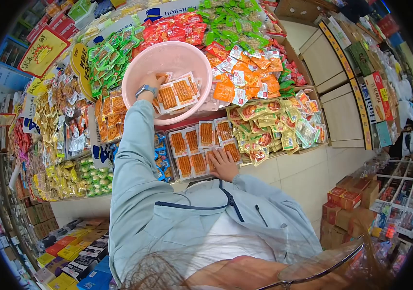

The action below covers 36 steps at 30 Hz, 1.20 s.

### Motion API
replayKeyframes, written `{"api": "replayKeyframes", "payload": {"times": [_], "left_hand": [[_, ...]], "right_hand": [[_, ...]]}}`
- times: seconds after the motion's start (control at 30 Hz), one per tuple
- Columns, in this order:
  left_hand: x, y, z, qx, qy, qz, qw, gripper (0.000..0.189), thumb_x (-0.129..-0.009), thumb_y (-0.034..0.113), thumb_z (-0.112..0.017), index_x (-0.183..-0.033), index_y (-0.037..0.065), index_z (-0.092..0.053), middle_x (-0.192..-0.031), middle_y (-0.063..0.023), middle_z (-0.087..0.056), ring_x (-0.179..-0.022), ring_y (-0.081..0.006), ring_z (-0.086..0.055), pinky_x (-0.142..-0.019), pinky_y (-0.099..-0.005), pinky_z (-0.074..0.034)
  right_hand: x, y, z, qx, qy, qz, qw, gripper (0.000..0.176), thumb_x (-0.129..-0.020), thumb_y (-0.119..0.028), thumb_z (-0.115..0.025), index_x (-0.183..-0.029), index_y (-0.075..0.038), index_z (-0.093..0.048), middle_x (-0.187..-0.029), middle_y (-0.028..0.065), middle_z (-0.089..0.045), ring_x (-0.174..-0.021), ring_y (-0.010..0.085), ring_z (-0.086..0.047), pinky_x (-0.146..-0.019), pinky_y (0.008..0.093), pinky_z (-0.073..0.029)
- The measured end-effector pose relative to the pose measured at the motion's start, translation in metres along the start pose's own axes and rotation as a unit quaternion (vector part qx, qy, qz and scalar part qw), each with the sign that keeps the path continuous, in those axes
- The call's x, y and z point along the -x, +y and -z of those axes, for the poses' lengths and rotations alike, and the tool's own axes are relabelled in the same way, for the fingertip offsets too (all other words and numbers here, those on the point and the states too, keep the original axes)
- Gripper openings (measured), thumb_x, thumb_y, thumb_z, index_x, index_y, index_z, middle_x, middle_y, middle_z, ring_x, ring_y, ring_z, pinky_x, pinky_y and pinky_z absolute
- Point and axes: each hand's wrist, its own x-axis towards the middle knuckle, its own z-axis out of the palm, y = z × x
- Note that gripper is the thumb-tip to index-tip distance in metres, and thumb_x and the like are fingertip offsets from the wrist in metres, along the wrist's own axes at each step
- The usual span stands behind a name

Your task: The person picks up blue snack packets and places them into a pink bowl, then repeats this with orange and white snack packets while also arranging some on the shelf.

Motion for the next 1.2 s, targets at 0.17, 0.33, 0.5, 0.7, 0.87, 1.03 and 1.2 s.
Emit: {"api": "replayKeyframes", "payload": {"times": [0.17, 0.33, 0.5, 0.7, 0.87, 1.03, 1.2], "left_hand": [[-0.008, -0.021, -0.014, -0.053, 0.089, -0.061, 0.993, 0.04, -0.088, 0.036, -0.065, -0.119, 0.01, -0.066, -0.112, -0.0212, -0.066, -0.102, -0.0394, -0.063, -0.09, -0.0483, -0.049], [0.116, 0.065, 0.018, 0.04, 0.287, -0.254, 0.923, 0.022, -0.082, 0.02, -0.067, -0.097, 0.004, -0.065, -0.094, -0.0164, -0.065, -0.094, -0.0381, -0.061, -0.086, -0.0491, -0.049], [0.227, 0.085, -0.126, 0.077, -0.037, -0.395, 0.915, 0.039, -0.079, 0.023, -0.068, -0.112, 0.004, -0.061, -0.113, -0.0136, -0.061, -0.107, -0.0323, -0.059, -0.089, -0.0465, -0.047], [0.188, 0.062, -0.186, -0.057, -0.059, -0.321, 0.944, 0.089, -0.073, 0.042, -0.077, -0.143, 0.004, -0.038, -0.15, -0.0154, -0.036, -0.14, -0.0324, -0.034, -0.115, -0.0468, -0.03], [0.2, 0.061, -0.184, -0.065, -0.059, -0.3, 0.95, 0.086, -0.071, 0.045, -0.079, -0.137, 0.005, -0.044, -0.142, -0.0173, -0.044, -0.131, -0.0359, -0.043, -0.108, -0.0472, -0.037], [0.211, 0.035, -0.168, -0.064, -0.04, -0.267, 0.961, 0.08, -0.074, 0.052, -0.075, -0.132, 0.004, -0.047, -0.134, -0.0206, -0.048, -0.121, -0.0381, -0.049, -0.1, -0.0492, -0.043], [0.232, 0.044, -0.099, 0.006, 0.066, -0.308, 0.949, 0.078, -0.071, 0.054, -0.076, -0.123, 0.001, -0.053, -0.126, -0.0202, -0.054, -0.113, -0.0376, -0.054, -0.098, -0.0471, -0.043]], "right_hand": [[-0.002, 0.002, -0.003, -0.016, -0.007, 0.001, 1.0, 0.088, -0.082, -0.057, -0.064, -0.152, -0.014, -0.03, -0.159, 0.013, -0.023, -0.147, 0.033, -0.021, -0.117, 0.054, -0.016], [-0.003, 0.002, -0.005, -0.009, 0.001, -0.001, 1.0, 0.09, -0.081, -0.058, -0.064, -0.152, -0.015, -0.03, -0.159, 0.0128, -0.023, -0.147, 0.0329, -0.02, -0.117, 0.0542, -0.015], [-0.001, 0.004, -0.021, 0.027, 0.014, 0.002, 1.0, 0.095, -0.077, -0.059, -0.068, -0.152, -0.015, -0.03, -0.159, 0.0131, -0.024, -0.147, 0.0315, -0.022, -0.117, 0.053, -0.016], [0.0, -0.002, -0.001, 0.003, -0.001, -0.009, 1.0, 0.093, -0.079, -0.058, -0.067, -0.152, -0.014, -0.03, -0.159, 0.013, -0.023, -0.147, 0.0304, -0.021, -0.117, 0.0533, -0.014], [-0.002, -0.005, 0.005, -0.019, -0.026, -0.021, 0.999, 0.09, -0.079, -0.052, -0.069, -0.152, -0.014, -0.03, -0.16, 0.0106, -0.023, -0.148, 0.0301, -0.02, -0.118, 0.053, -0.014], [-0.003, -0.005, 0.007, -0.013, -0.035, -0.022, 0.999, 0.091, -0.08, -0.053, -0.068, -0.152, -0.013, -0.029, -0.16, 0.0116, -0.023, -0.148, 0.0308, -0.019, -0.118, 0.0527, -0.014], [-0.001, -0.003, 0.001, 0.008, -0.019, -0.012, 1.0, 0.094, -0.08, -0.056, -0.067, -0.153, -0.012, -0.027, -0.159, 0.0132, -0.023, -0.147, 0.0317, -0.02, -0.117, 0.0531, -0.015]]}}
